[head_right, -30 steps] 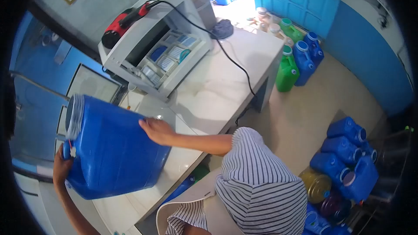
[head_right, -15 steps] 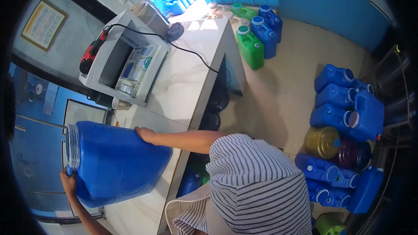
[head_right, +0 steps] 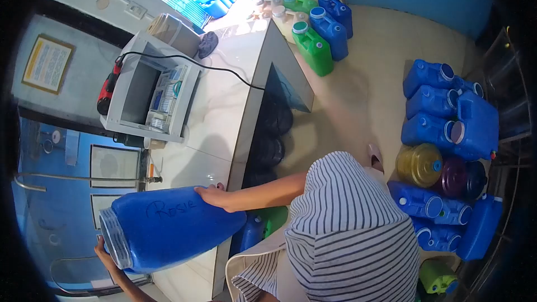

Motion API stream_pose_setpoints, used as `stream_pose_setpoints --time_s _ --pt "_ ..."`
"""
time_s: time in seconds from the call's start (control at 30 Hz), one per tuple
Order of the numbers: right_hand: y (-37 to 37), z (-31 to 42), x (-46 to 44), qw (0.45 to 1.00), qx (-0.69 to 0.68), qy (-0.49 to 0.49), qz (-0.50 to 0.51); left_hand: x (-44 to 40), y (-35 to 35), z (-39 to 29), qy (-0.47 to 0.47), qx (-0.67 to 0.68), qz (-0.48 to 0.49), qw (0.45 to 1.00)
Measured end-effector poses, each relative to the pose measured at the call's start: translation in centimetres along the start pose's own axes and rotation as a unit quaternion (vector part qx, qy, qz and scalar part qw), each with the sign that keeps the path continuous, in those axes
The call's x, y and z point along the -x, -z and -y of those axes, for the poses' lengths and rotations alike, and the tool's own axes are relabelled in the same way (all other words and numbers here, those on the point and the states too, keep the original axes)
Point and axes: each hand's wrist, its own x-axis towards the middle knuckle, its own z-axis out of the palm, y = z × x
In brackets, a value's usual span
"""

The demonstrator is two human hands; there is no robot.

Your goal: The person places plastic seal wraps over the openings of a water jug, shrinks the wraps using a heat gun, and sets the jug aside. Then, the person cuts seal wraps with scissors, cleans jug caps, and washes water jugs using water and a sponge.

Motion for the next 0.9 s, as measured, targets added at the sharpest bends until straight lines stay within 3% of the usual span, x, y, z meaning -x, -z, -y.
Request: stream_pose_setpoints --time_s 0.07,0.1,0.13,0.2,0.23,0.3,0.33,0.37,0.4,0.43,0.47,0.5,0.53,0.6,0.63,0.67,0.7,0.73,0.77,0.8,0.87,0.9 --pt "1.9 -0.5 1.5 0.999 -0.032 0.001 0.012 -0.8 1.4 -7.4 -0.068 0.026 -0.225 0.972" --pt "3.0 -0.4 2.3 0.999 -0.035 -0.001 0.012 -1.2 2.5 -9.7 -0.07 0.026 -0.222 0.972" --pt "4.1 -0.3 3.3 0.999 -0.048 0.005 -0.025 -1.7 4.0 -11.8 -0.02 0.036 -0.107 0.993" --pt "5.5 -1.1 2.7 0.994 -0.089 0.015 -0.055 -2.7 6.1 -16.3 0.028 0.035 0.01 0.999" --pt "6.3 -1.9 1.6 0.992 -0.114 0.019 -0.049 -3.2 7.1 -18.8 0.025 0.033 0.011 0.999" --pt "9.4 -2.3 1.9 0.967 -0.25 0.055 0.003 -4.2 8.8 -22.9 0.074 0.038 0.105 0.991" --pt "11.0 -2.4 2.6 0.967 -0.251 0.053 0.003 -5.0 9.6 -24.4 -0.027 0.003 0.133 0.991" --pt "12.5 -2.6 3.5 0.959 -0.277 0.059 0.017 -6.3 10.5 -26.0 -0.025 0.003 0.136 0.99" --pt "14.0 -2.8 4.4 0.951 -0.3 0.068 0.032 -8.9 11.6 -29.2 0.054 0.117 0.392 0.911" --pt "15.7 -3.5 5.1 0.951 -0.298 0.07 0.031 -11.1 12.0 -31.9 0.124 0.221 0.611 0.75" --pt "17.1 -4.7 5.8 0.942 -0.322 0.087 0.037 -12.5 11.4 -33.7 0.125 0.218 0.614 0.748" --pt "19.0 -6.0 6.6 0.933 -0.343 0.101 0.039 -13.5 9.6 -35.6 0.173 0.299 0.699 0.626" --pt "21.3 -6.9 6.9 0.952 -0.301 0.056 0.008 -14.2 7.7 -37.3 0.217 0.369 0.762 0.486" --pt "26.0 -9.9 8.3 0.963 -0.257 0.061 -0.049 -13.1 2.9 -39.8 0.172 0.392 0.764 0.483" --pt "28.3 -11.7 8.5 0.971 -0.205 0.067 -0.1 -11.3 0.3 -41.7 0.202 0.385 0.746 0.505" --pt "31.6 -15.3 6.8 0.981 -0.105 0.097 -0.132 -9.1 -4.0 -43.0 0.119 0.387 0.748 0.526" --pt "34.6 -19.6 4.9 0.979 -0.007 0.118 -0.163 -6.9 -7.9 -45.0 0.126 0.349 0.744 0.556" --pt "36.3 -23.0 4.5 0.942 0.032 0.157 -0.296 -5.4 -10.1 -48.3 0.126 0.368 0.73 0.562" --pt "40.0 -26.3 3.4 0.962 0.043 0.08 -0.259 -3.4 -15.2 -50.1 0.024 0.358 0.727 0.585" --pt "42.7 -30.9 2.3 0.916 0.144 0.164 -0.336 -1.0 -19.7 -52.0 -0.081 0.389 0.695 0.599" --pt "47.6 -33.8 3.9 0.945 0.032 -0.033 -0.324 -0.2 -23.6 -59.1 -0.082 0.302 0.712 0.629" --pt "50.2 -37.1 3.3 0.931 0.005 -0.049 -0.36 2.5 -29.1 -60.7 -0.172 0.313 0.655 0.666"
